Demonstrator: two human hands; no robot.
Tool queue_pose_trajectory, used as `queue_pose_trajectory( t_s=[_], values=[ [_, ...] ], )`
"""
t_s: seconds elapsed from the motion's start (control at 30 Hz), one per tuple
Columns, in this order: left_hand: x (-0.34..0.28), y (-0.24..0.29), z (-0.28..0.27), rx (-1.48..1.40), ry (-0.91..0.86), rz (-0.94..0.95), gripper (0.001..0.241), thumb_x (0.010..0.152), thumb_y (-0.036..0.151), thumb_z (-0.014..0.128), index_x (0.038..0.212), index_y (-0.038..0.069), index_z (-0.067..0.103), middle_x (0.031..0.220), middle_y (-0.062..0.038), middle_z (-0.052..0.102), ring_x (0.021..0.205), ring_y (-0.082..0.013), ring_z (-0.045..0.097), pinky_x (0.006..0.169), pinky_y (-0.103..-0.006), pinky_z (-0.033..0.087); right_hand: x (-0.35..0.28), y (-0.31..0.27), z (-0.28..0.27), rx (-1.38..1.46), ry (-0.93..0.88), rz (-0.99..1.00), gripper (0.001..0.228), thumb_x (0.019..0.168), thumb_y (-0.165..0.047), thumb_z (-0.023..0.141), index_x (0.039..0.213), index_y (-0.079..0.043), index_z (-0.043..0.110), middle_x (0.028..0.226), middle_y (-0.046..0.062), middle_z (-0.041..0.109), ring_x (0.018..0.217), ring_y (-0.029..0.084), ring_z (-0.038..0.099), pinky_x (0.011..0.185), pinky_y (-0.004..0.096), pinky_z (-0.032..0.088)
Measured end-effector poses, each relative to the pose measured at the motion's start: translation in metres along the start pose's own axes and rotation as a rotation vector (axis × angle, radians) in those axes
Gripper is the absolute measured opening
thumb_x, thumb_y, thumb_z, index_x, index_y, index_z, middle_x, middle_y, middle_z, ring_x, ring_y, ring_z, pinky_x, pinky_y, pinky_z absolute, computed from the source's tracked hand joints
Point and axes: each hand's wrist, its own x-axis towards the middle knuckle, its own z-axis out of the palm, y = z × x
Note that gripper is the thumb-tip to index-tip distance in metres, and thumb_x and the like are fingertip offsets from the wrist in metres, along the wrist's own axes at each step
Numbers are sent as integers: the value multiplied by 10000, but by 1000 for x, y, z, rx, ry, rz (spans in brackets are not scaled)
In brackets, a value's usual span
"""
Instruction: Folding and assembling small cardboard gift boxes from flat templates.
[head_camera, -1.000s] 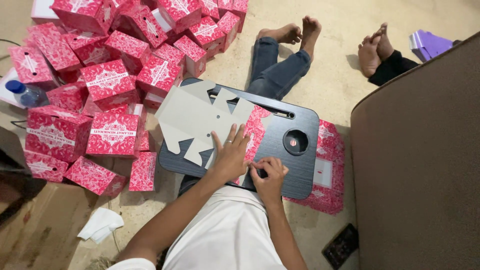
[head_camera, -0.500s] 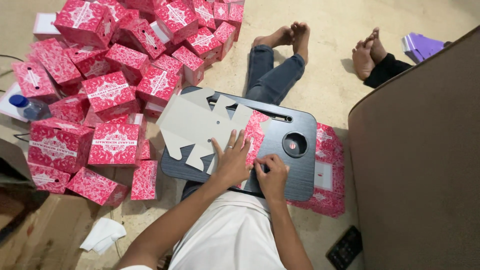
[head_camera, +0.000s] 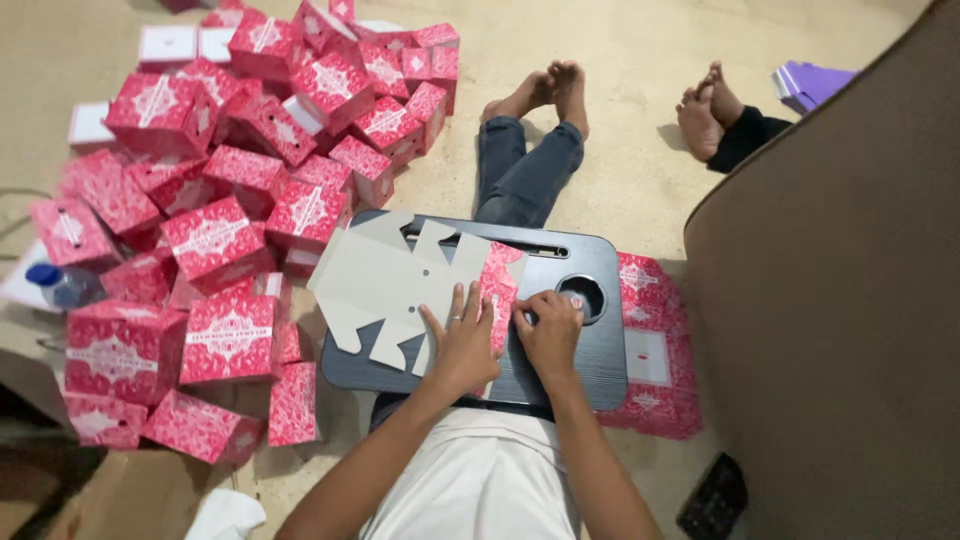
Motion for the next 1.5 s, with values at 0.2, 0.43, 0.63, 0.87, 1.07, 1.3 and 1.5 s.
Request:
queue_pose_trajectory(
  t_s=[0.2,0.43,0.63,0.87,1.07,1.3,1.5],
  values=[
    [1,-5,10,-3,21,21,832,884,327,661,1561,1,304,1697,-221,100,1569,-415,-1,1065,-860,-86,15,7,16,-18,4,33,87,761,-332,793,784,-295,718,848,-86,638,903,190,632,793,391,463],
    [-1,-6,20,-20,97,26,881,901,473,659,1564,12,310,1692,-216,135,1570,-406,24,1096,-828,-69,9,-1,9,-85,37,11,81,767,-317,778,784,-284,706,867,-79,627,970,195,605,879,438,442],
    [-2,-6,22,22,130,38,855,914,470,645,1555,5,322,1687,-220,154,1567,-409,39,1100,-828,-59,0,8,12,-42,44,-51,96,779,-313,785,802,-289,695,920,-91,625,1042,192,590,974,499,406],
    [9,-2,14,134,34,14,821,908,445,600,1559,18,338,1679,-212,201,1558,-420,123,1163,-742,113,3,3,-7,149,-72,-3,581,787,-446,815,1339,-362,655,1291,-27,595,1295,269,488,1081,540,333],
    [21,5,17,225,-53,-21,851,885,409,583,1567,-16,302,1671,-252,189,1541,-470,144,1190,-645,192,4,-3,-17,222,-151,-24,702,788,-526,803,1426,-315,600,1402,51,565,1397,342,430,1104,557,290],
    [48,-30,24,324,-63,191,908,752,466,663,1499,-9,458,1609,-254,356,1476,-510,316,1106,-578,351,7,-9,-29,213,-265,-67,847,694,-567,851,1452,-320,567,1500,65,506,1455,373,362,1125,676,205],
    [22,-23,7,343,-63,201,879,783,425,621,1540,30,412,1639,-214,326,1506,-452,298,1134,-582,323,5,-8,-31,154,-357,-84,1027,631,-691,810,1527,-331,461,1576,83,431,1503,377,307,1114,822,70]
  ],
)
